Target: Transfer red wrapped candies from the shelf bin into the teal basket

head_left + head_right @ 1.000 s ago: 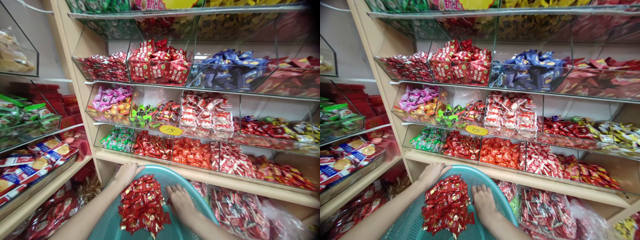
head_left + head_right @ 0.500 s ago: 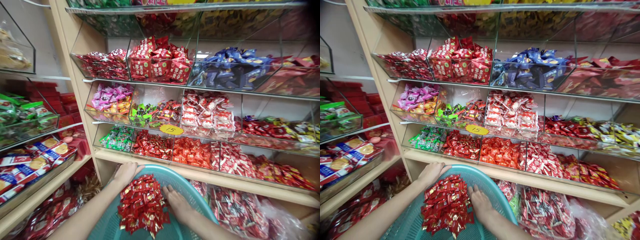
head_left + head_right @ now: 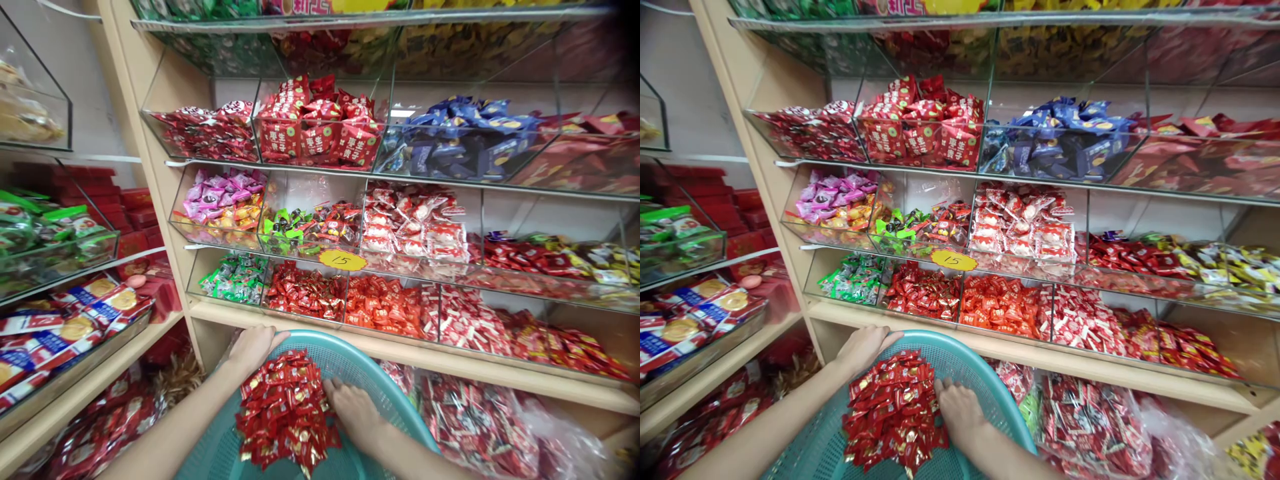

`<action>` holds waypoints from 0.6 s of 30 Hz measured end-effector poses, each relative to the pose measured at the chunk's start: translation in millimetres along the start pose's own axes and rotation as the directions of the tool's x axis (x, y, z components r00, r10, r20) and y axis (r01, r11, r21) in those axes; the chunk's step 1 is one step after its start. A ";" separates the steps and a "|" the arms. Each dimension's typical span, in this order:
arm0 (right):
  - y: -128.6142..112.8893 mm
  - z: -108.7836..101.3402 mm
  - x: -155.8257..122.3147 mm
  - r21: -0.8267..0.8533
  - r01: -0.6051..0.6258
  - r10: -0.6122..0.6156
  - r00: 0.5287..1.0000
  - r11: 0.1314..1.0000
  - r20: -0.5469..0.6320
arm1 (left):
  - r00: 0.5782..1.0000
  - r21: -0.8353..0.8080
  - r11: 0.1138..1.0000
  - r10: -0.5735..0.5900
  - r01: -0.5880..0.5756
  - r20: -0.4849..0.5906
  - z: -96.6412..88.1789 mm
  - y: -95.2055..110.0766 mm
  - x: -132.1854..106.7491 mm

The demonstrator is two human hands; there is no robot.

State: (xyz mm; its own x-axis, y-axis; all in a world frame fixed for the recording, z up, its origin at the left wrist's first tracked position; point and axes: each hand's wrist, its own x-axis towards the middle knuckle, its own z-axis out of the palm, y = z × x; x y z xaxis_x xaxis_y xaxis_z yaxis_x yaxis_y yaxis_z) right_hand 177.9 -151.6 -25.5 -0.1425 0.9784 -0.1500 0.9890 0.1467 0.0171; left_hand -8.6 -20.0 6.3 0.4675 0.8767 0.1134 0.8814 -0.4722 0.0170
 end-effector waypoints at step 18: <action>26.3 -95.4 119.6 -0.314 -0.157 0.026 0.923 0.936 -0.384 | 1.000 -0.001 1.000 0.001 -0.001 -0.016 8.4 -5.8 1.3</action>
State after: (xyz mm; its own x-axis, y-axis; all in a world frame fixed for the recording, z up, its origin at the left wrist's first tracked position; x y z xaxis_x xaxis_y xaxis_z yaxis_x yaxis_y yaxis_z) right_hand 183.2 -16.8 51.3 -0.1202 0.9629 0.2417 0.9365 0.0292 0.3495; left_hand -12.5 -15.4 -1.9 0.4676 0.8744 0.1293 0.8806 -0.4735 0.0174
